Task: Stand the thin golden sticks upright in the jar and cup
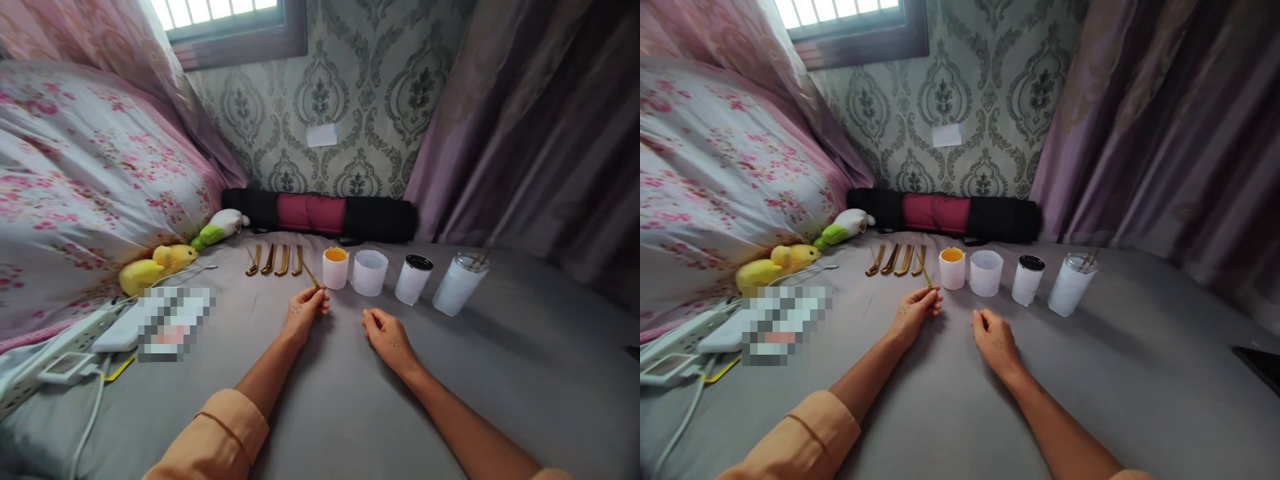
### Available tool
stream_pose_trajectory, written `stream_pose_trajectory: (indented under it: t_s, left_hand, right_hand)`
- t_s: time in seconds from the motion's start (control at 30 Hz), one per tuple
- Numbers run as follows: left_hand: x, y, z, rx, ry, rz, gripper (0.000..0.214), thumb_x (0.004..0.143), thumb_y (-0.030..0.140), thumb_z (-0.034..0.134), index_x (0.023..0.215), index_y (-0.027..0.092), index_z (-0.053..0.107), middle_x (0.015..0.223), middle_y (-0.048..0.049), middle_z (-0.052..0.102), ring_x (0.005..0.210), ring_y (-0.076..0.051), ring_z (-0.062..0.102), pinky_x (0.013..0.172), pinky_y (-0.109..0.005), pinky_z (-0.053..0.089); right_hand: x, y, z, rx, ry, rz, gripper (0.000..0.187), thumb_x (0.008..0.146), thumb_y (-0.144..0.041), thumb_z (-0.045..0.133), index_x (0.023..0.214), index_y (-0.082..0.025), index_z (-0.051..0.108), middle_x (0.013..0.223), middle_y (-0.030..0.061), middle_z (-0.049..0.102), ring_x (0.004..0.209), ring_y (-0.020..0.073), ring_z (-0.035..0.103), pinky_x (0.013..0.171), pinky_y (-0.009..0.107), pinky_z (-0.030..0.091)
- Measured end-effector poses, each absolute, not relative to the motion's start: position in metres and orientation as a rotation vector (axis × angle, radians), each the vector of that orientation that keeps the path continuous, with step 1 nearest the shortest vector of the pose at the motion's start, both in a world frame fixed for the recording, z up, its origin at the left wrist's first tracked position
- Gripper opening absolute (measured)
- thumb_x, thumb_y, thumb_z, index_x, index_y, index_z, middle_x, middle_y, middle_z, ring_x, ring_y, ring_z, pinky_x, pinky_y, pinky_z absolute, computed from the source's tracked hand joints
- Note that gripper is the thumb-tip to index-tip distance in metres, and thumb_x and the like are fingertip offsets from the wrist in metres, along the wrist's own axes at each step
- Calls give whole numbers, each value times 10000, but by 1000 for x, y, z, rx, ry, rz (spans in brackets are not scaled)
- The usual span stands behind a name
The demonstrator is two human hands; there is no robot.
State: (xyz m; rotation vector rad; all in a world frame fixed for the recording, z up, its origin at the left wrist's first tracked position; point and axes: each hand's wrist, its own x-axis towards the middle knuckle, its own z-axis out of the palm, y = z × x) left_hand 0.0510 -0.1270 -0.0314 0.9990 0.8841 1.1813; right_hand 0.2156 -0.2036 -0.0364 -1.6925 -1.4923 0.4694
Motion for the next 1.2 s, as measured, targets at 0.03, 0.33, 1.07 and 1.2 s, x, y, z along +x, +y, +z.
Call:
stream_pose_trajectory:
  t_s: [0.03,0.33,1.07,1.2]
  left_hand:
    - [51,-129,-31,1019,893,1187,336,662,318,640,912,97,605,698,-50,602,527,-73,526,475,-182,424]
    - [49,-144,-21,1259,974,1239,316,681,344,598,890,111,640,659,-40,597,500,-82,500,448,-185,396]
    - [52,-158,-28,2072,961,1273,271,834,283,420,959,237,656,823,-57,620,730,-142,540,691,-230,390]
    - [52,-159,-30,2195,955,1252,276,847,270,401,983,228,637,848,-66,616,775,-143,534,714,-232,390]
  right_hand:
    - [216,-203,-37,-1688,-1485,477,397,818,-445,340,622,-162,538,496,-4,505,451,95,419,462,211,293]
    - [216,-205,-35,-1627,-1411,632,391,804,-471,361,671,-154,547,496,-11,502,413,87,427,425,203,308]
    - [215,-207,-30,-1576,-1342,742,359,778,-477,427,811,-150,571,556,-14,503,413,80,427,413,202,335]
    - [215,-208,-28,-1567,-1333,743,358,777,-462,433,831,-140,580,564,-6,503,436,85,441,426,204,351]
